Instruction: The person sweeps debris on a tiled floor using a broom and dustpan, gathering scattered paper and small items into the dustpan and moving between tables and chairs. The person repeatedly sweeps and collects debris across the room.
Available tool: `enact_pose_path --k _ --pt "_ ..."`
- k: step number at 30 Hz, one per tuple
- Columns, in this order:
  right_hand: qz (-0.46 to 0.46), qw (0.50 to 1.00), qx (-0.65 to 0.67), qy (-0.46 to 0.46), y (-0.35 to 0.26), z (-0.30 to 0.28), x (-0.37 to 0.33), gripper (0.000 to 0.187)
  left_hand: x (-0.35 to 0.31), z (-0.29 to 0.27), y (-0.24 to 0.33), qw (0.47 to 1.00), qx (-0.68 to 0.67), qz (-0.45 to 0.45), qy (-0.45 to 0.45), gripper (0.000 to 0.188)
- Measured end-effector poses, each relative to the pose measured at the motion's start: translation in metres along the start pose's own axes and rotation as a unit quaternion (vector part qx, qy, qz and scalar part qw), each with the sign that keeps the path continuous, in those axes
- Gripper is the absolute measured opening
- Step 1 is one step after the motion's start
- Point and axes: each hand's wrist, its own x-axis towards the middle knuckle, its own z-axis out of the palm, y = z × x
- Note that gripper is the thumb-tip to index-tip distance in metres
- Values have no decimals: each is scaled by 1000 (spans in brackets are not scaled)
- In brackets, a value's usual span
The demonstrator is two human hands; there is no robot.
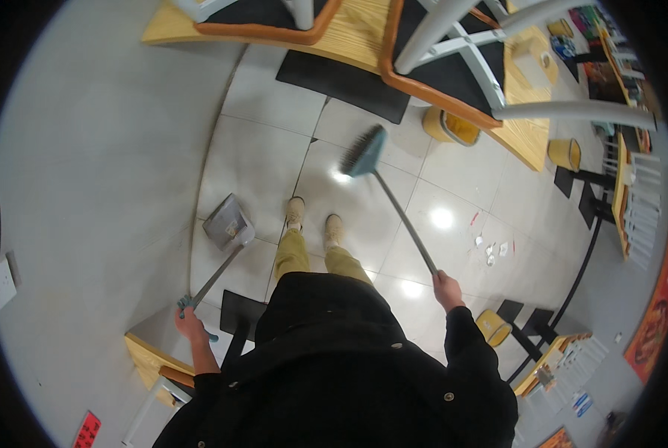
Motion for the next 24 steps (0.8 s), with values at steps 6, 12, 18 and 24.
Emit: enact_pose_path --k 6,12,18,24 --pt "-130 987 87 -38 -125 47 100 26 -31 9 42 999 -24 -20 -27 47" --pt "-140 989 54 -2 -253 86 218 34 -46 10 69 997 -45 -4 -65 42" --pt "-58 998 25 -12 -147 77 187 40 -17 14 78 996 -19 17 -81 43" --pt "315 896 304 -82 -17 50 58 38 25 22 78 976 43 167 -134 42"
